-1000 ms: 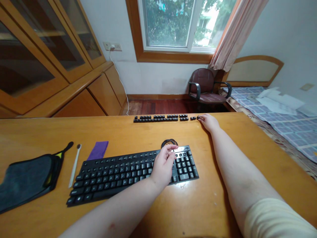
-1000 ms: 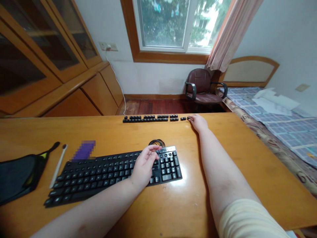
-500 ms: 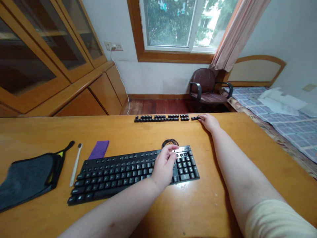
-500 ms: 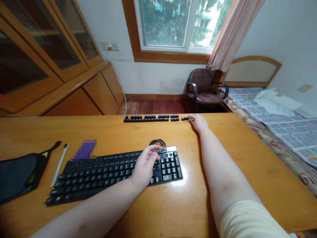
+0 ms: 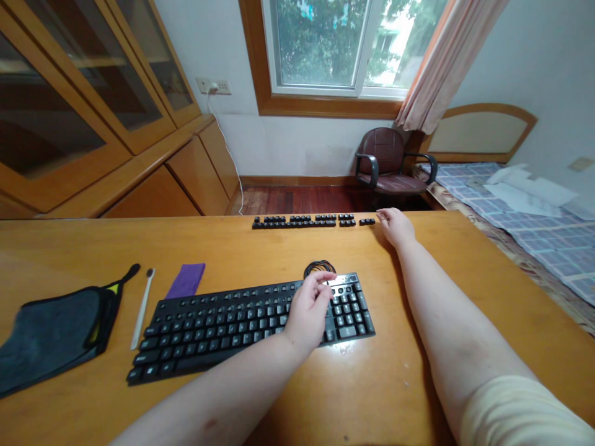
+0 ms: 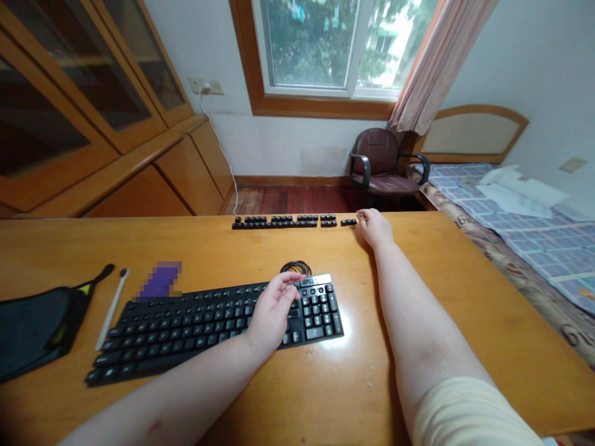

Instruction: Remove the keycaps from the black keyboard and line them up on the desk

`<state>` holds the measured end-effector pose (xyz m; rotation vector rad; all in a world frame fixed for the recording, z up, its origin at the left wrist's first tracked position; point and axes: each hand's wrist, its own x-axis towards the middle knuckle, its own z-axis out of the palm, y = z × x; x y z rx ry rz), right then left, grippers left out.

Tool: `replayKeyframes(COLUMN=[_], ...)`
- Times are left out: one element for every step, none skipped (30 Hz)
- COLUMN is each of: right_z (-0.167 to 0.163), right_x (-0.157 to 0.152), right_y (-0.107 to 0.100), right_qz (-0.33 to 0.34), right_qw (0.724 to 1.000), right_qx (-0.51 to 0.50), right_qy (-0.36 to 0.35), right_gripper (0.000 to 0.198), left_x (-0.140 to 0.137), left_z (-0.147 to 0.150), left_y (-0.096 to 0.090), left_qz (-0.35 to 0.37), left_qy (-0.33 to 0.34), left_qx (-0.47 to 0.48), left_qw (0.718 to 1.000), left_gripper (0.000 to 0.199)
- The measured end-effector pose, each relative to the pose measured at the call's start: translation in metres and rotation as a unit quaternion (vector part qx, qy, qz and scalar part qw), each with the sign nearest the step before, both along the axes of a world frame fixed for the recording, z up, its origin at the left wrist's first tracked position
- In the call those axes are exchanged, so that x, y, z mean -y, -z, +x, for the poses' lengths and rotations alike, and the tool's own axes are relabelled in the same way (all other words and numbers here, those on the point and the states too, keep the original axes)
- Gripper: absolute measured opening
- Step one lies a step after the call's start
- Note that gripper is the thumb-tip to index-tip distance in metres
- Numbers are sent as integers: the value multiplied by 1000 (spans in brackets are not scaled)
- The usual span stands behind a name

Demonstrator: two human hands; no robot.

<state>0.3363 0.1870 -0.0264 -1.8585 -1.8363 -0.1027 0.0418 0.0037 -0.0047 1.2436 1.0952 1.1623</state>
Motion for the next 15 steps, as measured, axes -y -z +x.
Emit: replayKeyframes(right_z=[0,1,2,3,4,5,5,4,3,1,-2,-5,-8,-12,-15], right_x=[1,1,2,2,3,3,3,3,4,3,3,3,3,3,2], right_y=[-2,-4,-5,-5,-5,-5,-4,-3,-2,-1,0,1,2,2,3], right_qz=[3,3,2,1,0,2,4,8,12,14,13,8,1,-4,-8], right_qw=[1000,999,998,997,998,998,999,1000,1000,1000,999,999,999,998,998], right_qx=[-6,-9,-8,-6,-3,2,5,9,11,13,15,17,19,23,26], right_qy=[25,49,66,74,70,59,42,23,4,-14,-30,-42,-49,-52,-52], right_gripper=[37,40,43,45,46,45,43,40,39,39,40,41,43,44,44], left_x=[0,0,0,0,1,1,1,1,1,1,1,1,0,0,0], left_z=[0,0,0,0,-1,-1,-1,0,0,0,0,0,0,0,0], left_y=[0,-1,-1,-1,-1,-1,-1,-1,0,0,1,1,1,2,2], left_qz=[1,1,2,2,2,2,3,4,5,6,7,7,7,7,7], left_qy=[0,0,0,-1,0,0,1,0,1,0,0,-1,0,1,2], left_qx=[0,-2,-3,-4,-4,-4,-4,-5,-5,-6,-8,-9,-11,-13,-14], left_qw=[1000,1000,1000,1000,1000,1000,1000,1000,1000,1000,1000,1000,1000,1000,1000], left_gripper=[22,22,22,22,22,22,22,22,22,22,22,22,22,22,22])
